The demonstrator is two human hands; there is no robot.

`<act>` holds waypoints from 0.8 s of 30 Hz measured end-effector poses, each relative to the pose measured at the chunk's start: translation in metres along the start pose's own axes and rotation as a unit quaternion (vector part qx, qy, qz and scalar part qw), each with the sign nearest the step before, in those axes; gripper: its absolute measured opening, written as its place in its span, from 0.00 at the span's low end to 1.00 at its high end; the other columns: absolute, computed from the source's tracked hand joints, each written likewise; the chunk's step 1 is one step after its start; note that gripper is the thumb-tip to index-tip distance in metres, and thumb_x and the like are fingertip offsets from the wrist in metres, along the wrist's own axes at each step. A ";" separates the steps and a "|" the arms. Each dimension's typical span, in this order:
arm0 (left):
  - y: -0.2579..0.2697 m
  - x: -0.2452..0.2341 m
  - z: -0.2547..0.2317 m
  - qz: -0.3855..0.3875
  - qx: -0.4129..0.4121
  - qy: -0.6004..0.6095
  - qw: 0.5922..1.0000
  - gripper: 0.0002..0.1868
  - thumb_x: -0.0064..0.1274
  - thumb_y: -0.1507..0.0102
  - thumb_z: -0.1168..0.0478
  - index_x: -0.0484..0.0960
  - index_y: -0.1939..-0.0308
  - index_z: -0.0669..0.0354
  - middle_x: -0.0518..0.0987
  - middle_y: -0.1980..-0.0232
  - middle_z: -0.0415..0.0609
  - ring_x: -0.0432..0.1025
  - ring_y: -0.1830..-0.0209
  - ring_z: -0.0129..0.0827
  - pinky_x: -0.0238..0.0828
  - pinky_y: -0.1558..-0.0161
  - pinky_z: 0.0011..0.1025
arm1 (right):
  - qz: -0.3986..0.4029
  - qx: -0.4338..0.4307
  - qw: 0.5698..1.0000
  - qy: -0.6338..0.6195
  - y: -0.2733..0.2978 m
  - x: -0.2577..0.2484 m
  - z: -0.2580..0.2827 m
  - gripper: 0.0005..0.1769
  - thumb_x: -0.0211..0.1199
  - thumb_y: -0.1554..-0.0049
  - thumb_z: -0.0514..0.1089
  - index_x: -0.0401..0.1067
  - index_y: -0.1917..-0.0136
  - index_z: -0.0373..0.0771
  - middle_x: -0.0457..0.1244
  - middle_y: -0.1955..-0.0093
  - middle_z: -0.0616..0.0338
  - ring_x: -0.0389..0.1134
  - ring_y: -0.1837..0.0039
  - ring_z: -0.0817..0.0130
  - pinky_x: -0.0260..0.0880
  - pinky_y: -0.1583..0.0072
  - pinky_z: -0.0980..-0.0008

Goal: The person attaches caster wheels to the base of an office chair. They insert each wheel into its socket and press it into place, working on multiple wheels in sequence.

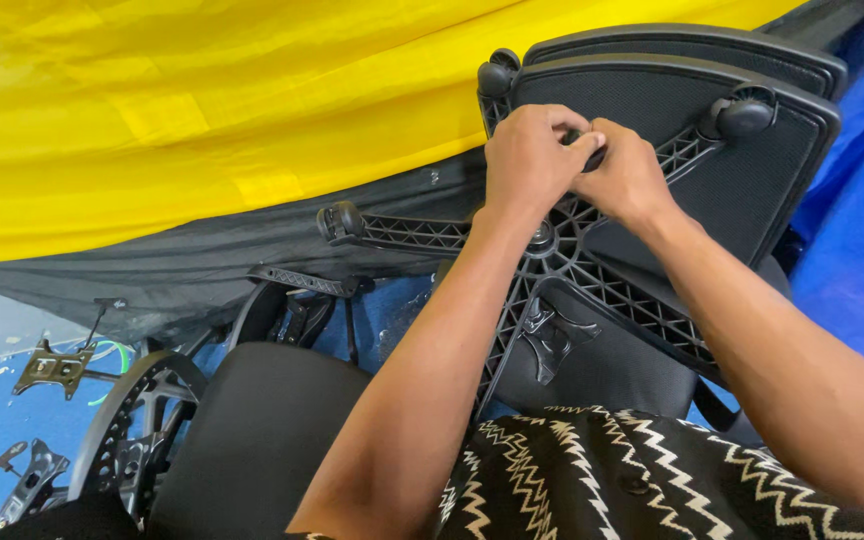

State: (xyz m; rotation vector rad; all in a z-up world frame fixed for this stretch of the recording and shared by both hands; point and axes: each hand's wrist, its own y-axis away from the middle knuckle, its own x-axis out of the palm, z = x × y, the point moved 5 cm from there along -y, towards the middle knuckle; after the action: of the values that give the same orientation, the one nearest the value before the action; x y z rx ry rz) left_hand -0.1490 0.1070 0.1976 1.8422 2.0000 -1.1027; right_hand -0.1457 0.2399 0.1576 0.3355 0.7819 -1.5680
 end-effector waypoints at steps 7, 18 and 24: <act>-0.008 0.003 0.016 0.017 0.048 0.109 0.993 0.12 0.60 0.46 0.68 0.83 0.59 0.56 0.87 0.62 0.46 0.84 0.60 0.36 0.80 0.57 0.34 | 0.125 0.065 0.969 -0.202 0.003 0.000 -0.003 0.19 0.66 0.46 0.40 0.73 0.41 0.38 0.69 0.59 0.56 0.69 0.58 0.72 0.69 0.53 0.69; 0.004 -0.008 -0.002 -0.061 0.041 0.056 0.996 0.09 0.68 0.48 0.62 0.85 0.66 0.51 0.82 0.66 0.45 0.79 0.68 0.37 0.75 0.62 0.36 | 0.027 0.004 0.989 -0.145 0.002 -0.007 -0.005 0.21 0.72 0.47 0.38 0.69 0.44 0.31 0.66 0.55 0.56 0.68 0.57 0.74 0.72 0.55 0.72; -0.012 0.005 -0.002 -0.020 0.027 0.061 0.998 0.14 0.60 0.46 0.70 0.83 0.56 0.55 0.88 0.58 0.46 0.83 0.54 0.39 0.78 0.52 0.33 | 0.044 0.039 0.989 -0.135 0.007 -0.002 -0.001 0.32 0.68 0.47 0.36 0.66 0.31 0.36 0.60 0.46 0.62 0.69 0.58 0.70 0.71 0.57 0.70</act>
State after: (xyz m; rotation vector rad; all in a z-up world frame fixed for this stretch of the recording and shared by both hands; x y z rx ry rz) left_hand -0.1602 0.1128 0.2010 1.9486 2.1011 -1.0906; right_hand -0.1386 0.2427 0.1559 0.2047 0.4912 -1.5237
